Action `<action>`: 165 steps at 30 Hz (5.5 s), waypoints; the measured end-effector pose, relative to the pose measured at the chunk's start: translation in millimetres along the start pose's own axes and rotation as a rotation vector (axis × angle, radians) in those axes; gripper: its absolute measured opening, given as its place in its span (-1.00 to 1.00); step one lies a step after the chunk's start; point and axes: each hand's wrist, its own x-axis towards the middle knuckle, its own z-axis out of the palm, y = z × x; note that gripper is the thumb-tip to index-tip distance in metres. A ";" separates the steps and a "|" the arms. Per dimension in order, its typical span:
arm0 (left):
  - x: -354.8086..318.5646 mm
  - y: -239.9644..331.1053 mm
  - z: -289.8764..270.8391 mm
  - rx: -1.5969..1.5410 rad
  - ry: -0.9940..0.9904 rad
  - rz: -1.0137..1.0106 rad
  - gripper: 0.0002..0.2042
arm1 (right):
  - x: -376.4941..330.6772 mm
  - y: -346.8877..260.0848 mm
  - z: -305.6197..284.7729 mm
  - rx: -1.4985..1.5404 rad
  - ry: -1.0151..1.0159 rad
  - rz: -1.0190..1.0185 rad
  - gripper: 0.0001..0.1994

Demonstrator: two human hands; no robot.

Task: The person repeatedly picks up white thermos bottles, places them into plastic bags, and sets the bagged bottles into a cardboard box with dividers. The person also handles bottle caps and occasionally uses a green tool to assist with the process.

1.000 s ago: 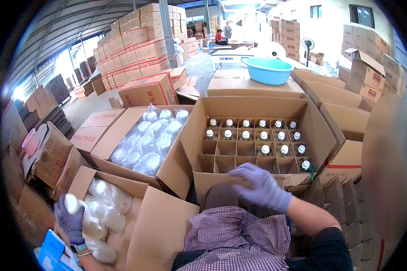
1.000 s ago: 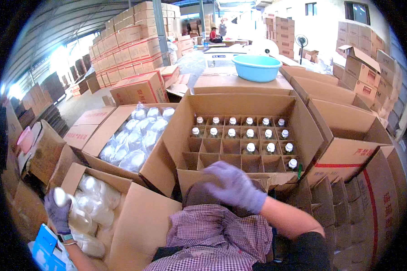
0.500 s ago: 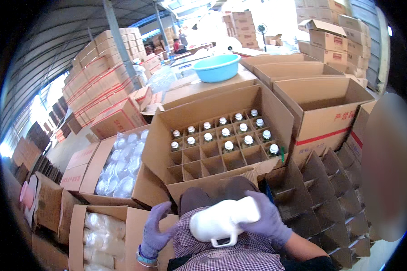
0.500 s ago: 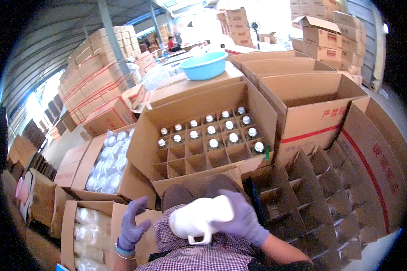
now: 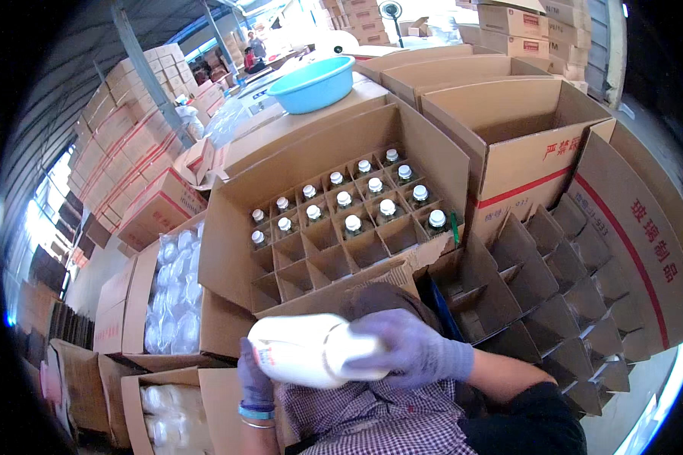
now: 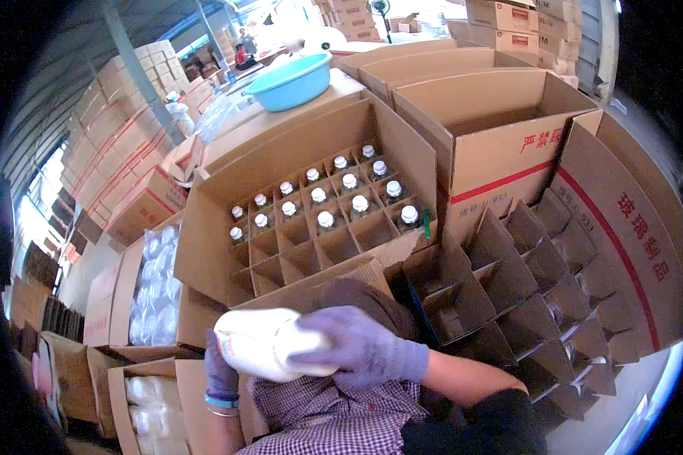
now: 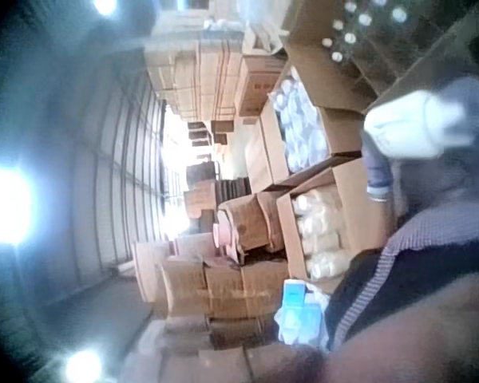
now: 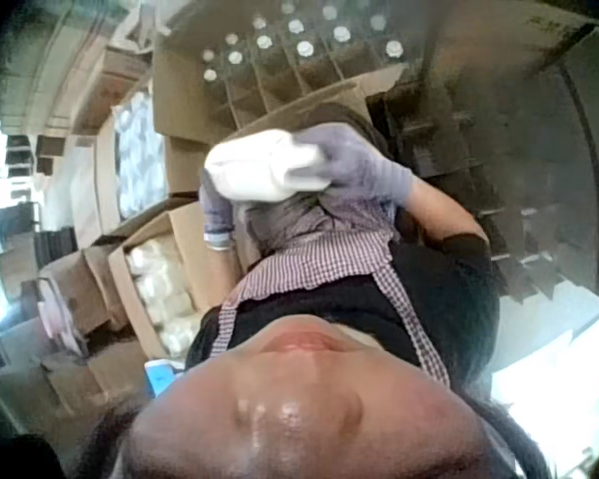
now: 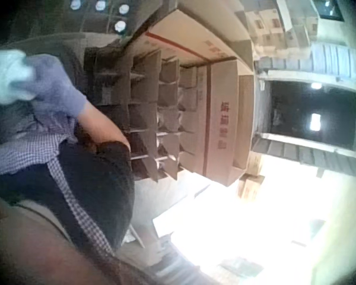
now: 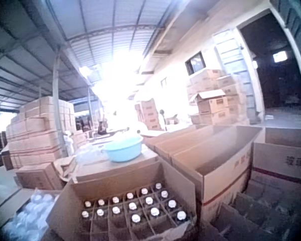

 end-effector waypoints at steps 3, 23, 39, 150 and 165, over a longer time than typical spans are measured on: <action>7.4 -8.0 -38.8 0.282 0.055 0.273 -0.39 | 36.0 44.2 -8.0 -0.107 0.057 0.074 -0.31; -38.5 -14.5 -6.4 0.665 0.275 0.695 -0.24 | 29.6 77.4 60.9 1.082 -0.128 1.137 -0.30; -64.1 29.9 36.0 0.389 0.187 0.472 -0.38 | 8.8 1.2 15.8 0.462 -0.165 0.733 -0.30; -108.3 2.8 52.0 -0.547 -0.571 -0.162 -0.32 | 82.5 -89.5 10.0 0.293 0.216 0.086 -0.19; -112.1 1.8 50.1 -0.588 -0.526 -0.121 -0.37 | 78.8 -90.1 33.7 0.480 0.200 0.157 -0.29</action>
